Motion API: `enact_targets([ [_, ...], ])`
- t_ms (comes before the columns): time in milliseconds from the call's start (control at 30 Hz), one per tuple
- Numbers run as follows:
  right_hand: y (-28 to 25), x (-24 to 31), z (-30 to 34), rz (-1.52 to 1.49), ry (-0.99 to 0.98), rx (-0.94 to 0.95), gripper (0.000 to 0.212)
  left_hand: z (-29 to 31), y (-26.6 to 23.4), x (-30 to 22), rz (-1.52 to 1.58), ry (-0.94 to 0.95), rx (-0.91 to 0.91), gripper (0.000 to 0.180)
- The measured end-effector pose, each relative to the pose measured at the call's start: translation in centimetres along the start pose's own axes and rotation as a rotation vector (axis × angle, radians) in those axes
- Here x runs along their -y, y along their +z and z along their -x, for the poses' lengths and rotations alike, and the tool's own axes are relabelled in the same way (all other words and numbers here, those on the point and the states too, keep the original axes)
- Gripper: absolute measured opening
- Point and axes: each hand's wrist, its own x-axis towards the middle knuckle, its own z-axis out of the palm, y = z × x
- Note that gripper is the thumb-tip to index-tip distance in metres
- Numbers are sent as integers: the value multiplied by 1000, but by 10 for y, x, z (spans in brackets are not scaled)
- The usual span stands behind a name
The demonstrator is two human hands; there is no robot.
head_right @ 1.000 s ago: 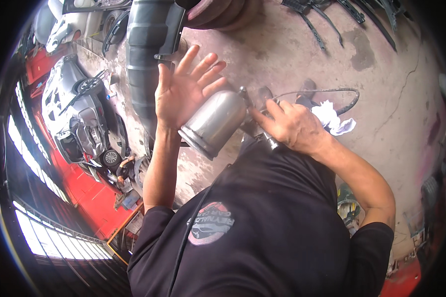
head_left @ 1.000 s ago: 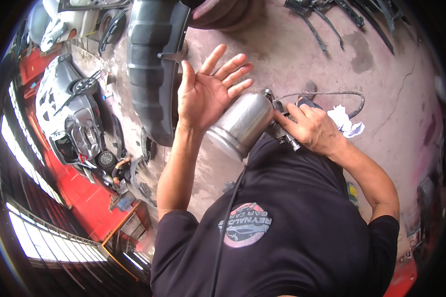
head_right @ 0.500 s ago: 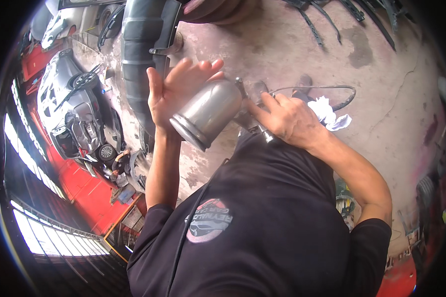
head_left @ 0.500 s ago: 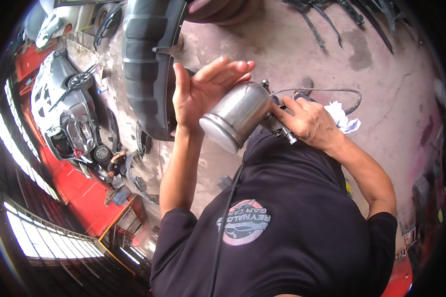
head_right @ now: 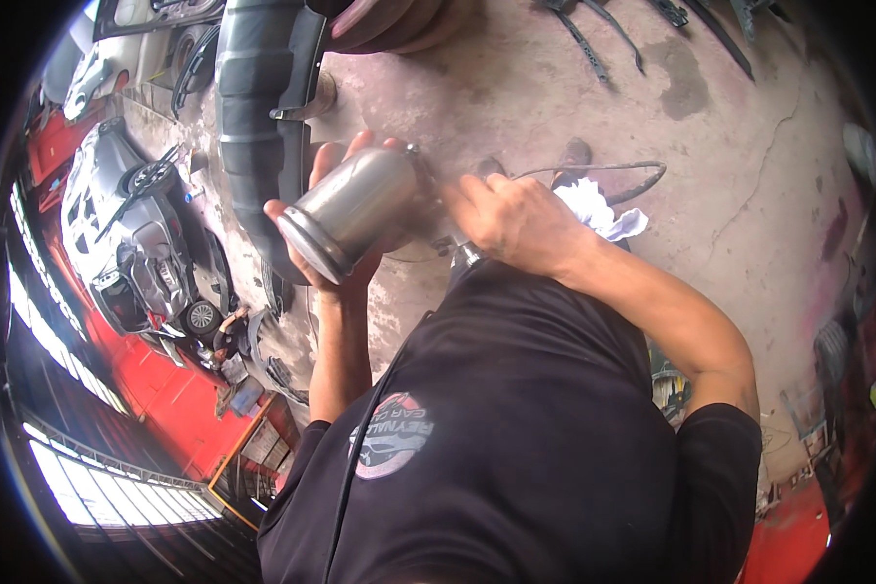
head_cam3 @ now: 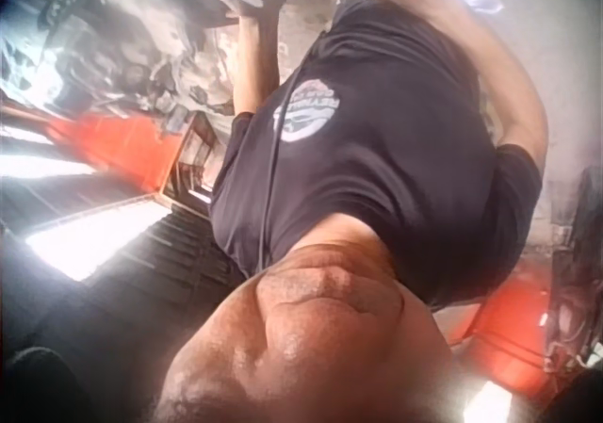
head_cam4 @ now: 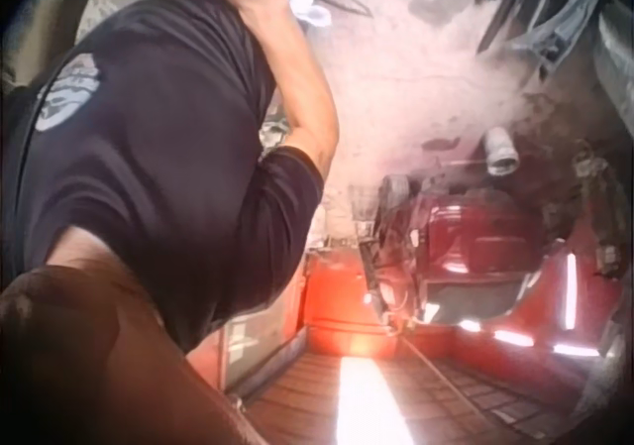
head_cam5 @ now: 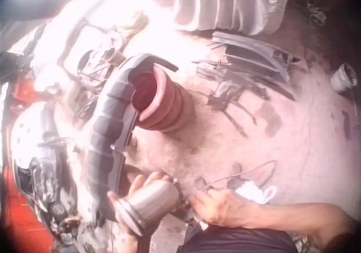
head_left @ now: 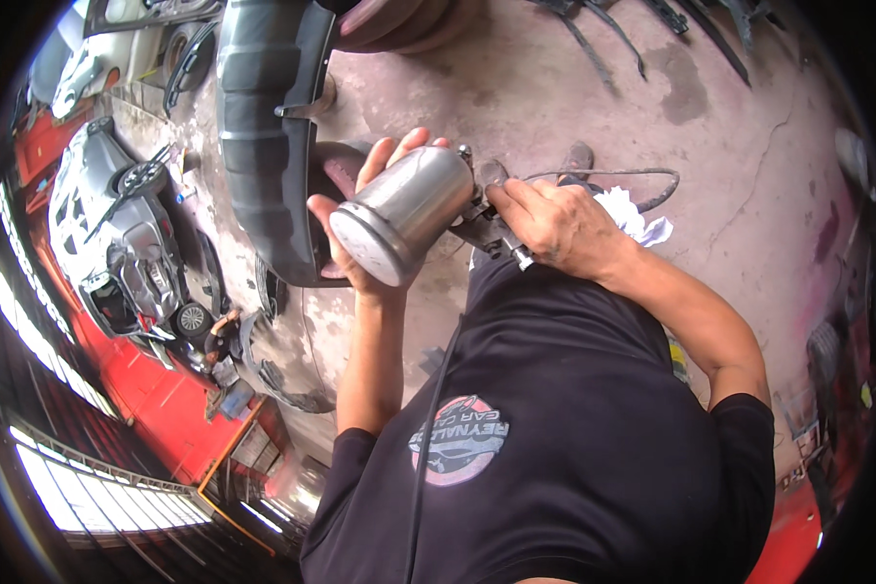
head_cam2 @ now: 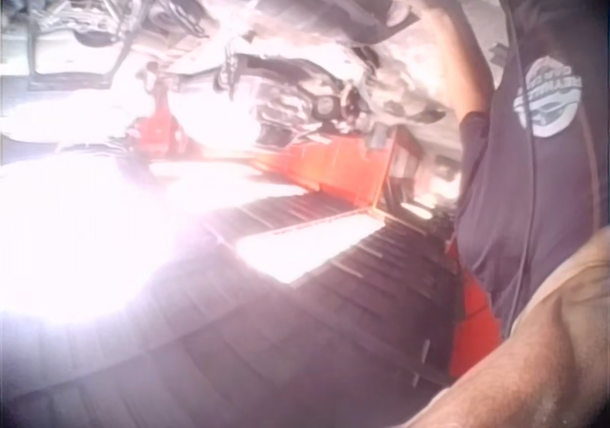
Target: The person walks through a workshop, picks up a spray gun, and pours paint into its container. They then attach the container to the gun and spray paint onto a car bumper resting on a tire.
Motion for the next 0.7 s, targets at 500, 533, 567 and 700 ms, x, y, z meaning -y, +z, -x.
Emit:
enact_targets([
  [500, -13, -1, -25, -184, 6, -29, 37, 7, 16, -3, -670, 453, -126, 131],
  [533, -13, 0, -28, -209, -2, -16, 36, 5, 15, -6, -687, 492, -119, 130],
  [567, -13, 3, -31, -233, 17, 8, 39, 5, 16, -10, -657, 466, -145, 128],
  [700, 6, -4, -48, -335, 55, 69, 45, -8, 5, -15, -622, 428, -114, 122],
])
